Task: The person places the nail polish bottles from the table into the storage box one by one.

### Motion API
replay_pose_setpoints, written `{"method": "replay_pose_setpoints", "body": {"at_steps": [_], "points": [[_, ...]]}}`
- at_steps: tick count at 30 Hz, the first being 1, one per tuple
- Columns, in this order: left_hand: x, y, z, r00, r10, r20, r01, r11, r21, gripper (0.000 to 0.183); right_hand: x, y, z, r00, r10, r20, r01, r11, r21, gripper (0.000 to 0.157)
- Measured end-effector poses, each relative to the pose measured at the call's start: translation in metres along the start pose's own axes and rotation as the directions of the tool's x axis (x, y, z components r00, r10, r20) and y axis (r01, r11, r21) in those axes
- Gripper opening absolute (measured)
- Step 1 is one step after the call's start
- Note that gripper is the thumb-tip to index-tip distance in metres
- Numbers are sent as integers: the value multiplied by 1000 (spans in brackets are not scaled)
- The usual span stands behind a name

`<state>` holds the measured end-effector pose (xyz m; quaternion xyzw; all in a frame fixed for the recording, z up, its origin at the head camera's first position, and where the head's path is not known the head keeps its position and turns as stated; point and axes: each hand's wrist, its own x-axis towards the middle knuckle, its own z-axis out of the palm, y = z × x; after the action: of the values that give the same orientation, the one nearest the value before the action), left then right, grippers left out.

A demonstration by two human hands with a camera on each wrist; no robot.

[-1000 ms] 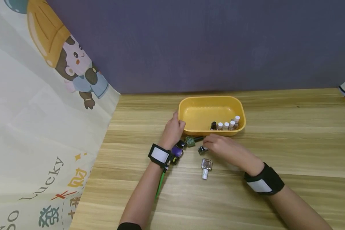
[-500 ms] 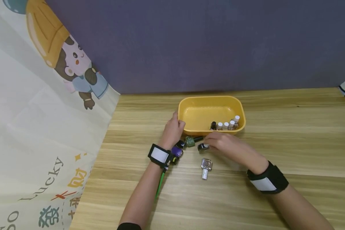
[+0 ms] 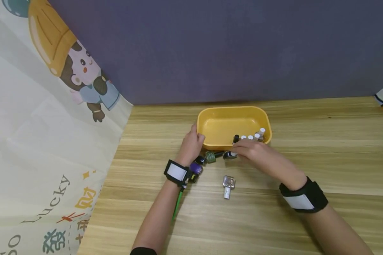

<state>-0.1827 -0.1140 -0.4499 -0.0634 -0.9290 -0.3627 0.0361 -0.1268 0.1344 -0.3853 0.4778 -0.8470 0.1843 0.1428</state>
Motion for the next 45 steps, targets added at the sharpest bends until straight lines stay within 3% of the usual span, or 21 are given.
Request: {"method": "replay_pose_setpoints", "body": {"at_steps": [13, 26, 45], "points": [[-1, 0, 0, 1000, -9, 0, 9, 1000, -14, 54, -3, 3, -7, 999, 42, -9, -42, 999, -11, 28], [-1, 0, 1, 1000, -15, 2, 15, 1000, -7, 54, -7, 10, -13, 992, 15, -122, -16, 1000, -3, 30], [-1, 2, -2, 1000, -14, 11, 14, 1000, -10, 55, -10, 21, -18, 991, 36, -133, -39, 999, -25, 32]]}}
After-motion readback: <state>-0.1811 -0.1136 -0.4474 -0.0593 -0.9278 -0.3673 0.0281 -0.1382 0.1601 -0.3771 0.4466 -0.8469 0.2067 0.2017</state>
